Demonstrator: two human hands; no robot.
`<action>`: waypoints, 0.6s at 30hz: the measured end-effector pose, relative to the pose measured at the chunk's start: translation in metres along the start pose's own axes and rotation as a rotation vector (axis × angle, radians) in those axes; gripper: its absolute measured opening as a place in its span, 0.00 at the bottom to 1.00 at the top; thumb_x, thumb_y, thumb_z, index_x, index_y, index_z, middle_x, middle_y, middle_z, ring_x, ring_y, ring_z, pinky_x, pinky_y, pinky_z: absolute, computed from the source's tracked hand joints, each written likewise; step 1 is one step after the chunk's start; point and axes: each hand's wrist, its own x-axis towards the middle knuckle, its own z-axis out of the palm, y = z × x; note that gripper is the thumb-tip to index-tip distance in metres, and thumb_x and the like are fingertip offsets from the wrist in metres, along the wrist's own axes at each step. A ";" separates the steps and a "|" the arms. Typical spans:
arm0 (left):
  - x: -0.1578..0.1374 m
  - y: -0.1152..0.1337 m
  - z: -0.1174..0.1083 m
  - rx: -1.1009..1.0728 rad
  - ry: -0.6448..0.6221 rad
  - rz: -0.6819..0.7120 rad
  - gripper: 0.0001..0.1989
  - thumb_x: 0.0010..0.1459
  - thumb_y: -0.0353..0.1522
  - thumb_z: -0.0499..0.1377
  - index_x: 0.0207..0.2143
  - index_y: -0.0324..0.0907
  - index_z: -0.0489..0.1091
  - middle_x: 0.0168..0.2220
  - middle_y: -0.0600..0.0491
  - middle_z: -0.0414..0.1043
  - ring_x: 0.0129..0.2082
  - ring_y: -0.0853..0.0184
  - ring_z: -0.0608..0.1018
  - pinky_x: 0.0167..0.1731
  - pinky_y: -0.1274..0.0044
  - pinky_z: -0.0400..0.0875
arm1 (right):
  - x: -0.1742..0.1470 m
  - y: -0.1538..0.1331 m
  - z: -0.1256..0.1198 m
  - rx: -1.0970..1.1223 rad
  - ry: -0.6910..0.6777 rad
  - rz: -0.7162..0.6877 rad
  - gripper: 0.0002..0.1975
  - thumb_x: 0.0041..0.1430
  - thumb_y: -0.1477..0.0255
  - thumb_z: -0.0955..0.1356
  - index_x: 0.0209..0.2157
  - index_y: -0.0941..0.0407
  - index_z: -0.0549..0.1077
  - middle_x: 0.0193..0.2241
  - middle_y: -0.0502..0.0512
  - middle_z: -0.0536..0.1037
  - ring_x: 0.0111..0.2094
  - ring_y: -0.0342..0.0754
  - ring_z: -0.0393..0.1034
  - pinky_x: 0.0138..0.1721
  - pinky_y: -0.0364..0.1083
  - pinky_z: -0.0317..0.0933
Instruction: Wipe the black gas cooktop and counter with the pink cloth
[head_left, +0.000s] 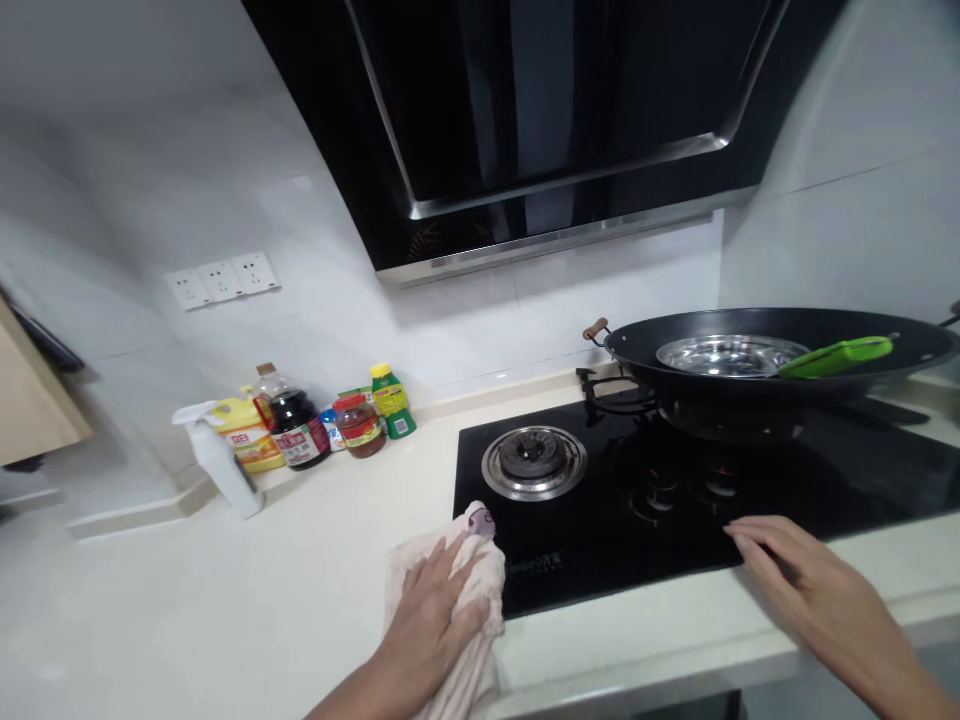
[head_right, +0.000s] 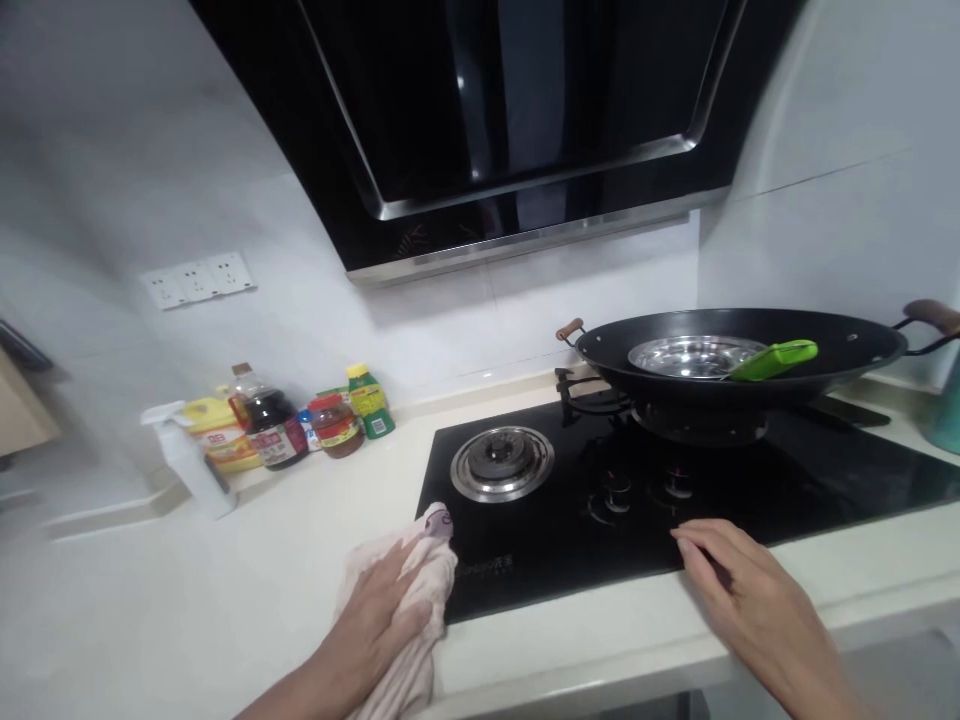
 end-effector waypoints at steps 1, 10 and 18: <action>0.013 0.001 -0.001 0.010 -0.014 -0.031 0.30 0.70 0.50 0.45 0.71 0.56 0.55 0.74 0.57 0.43 0.74 0.51 0.46 0.69 0.52 0.45 | 0.000 -0.002 -0.001 -0.002 -0.025 0.008 0.17 0.68 0.57 0.62 0.41 0.52 0.77 0.44 0.56 0.80 0.45 0.54 0.75 0.48 0.54 0.68; 0.174 -0.029 -0.006 0.162 0.068 -0.323 0.32 0.70 0.49 0.39 0.71 0.47 0.52 0.75 0.48 0.45 0.73 0.50 0.51 0.67 0.53 0.50 | 0.001 -0.010 0.000 -0.048 -0.004 -0.068 0.13 0.67 0.61 0.64 0.39 0.51 0.78 0.40 0.55 0.81 0.42 0.53 0.76 0.46 0.54 0.68; 0.307 -0.046 -0.018 0.241 0.077 -0.400 0.28 0.69 0.47 0.54 0.66 0.45 0.60 0.68 0.41 0.59 0.64 0.47 0.67 0.60 0.50 0.62 | 0.007 -0.008 -0.006 -0.079 -0.010 -0.195 0.08 0.64 0.64 0.67 0.41 0.49 0.78 0.40 0.52 0.81 0.42 0.52 0.76 0.45 0.52 0.67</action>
